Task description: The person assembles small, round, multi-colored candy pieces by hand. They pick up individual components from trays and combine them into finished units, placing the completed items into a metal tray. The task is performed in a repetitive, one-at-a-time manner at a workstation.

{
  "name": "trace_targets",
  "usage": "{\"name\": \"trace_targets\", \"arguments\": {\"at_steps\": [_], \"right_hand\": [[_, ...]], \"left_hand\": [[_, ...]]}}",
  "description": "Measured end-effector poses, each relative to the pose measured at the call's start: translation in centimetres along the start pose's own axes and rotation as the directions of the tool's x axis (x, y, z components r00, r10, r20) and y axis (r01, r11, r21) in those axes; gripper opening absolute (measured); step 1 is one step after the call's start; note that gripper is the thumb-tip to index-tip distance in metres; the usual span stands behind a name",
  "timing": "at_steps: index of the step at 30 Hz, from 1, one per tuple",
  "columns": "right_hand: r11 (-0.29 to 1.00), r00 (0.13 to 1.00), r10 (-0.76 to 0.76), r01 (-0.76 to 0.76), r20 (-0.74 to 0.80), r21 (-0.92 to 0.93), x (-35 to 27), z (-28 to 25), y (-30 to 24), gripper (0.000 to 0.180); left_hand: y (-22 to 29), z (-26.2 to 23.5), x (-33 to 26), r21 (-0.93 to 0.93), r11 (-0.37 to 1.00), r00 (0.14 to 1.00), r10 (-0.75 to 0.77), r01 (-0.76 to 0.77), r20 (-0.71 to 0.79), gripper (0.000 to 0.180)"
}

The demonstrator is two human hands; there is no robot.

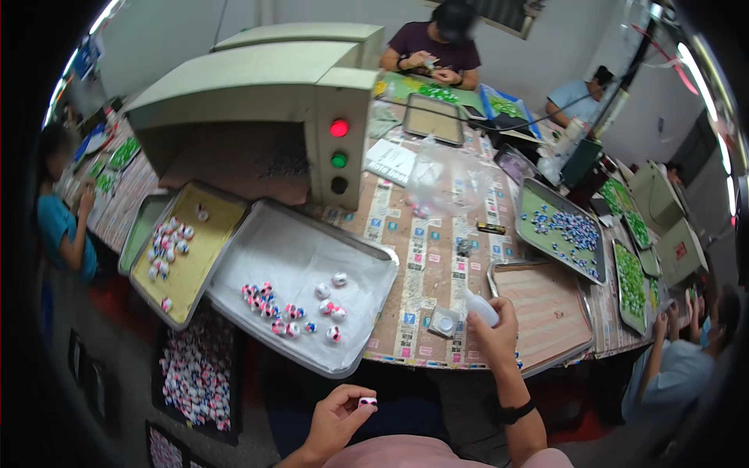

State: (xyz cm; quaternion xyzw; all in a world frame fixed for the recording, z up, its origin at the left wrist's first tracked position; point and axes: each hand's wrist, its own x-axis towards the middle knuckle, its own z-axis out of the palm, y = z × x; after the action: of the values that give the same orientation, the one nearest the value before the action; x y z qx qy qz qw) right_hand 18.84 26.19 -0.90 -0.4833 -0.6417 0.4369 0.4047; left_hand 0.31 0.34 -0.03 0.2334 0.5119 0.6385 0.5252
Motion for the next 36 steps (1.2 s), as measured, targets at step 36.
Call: {"name": "trace_targets", "arguments": {"at_steps": [36], "right_hand": [[0.747, 0.967, -0.194, 0.255, 0.167, -0.614, 4.6, -7.9, 1.3, 0.016]], "left_hand": [[1.7, 2.4, 1.2, 0.035, 0.999, 1.0, -0.024, 0.023, 0.018, 0.02]]}}
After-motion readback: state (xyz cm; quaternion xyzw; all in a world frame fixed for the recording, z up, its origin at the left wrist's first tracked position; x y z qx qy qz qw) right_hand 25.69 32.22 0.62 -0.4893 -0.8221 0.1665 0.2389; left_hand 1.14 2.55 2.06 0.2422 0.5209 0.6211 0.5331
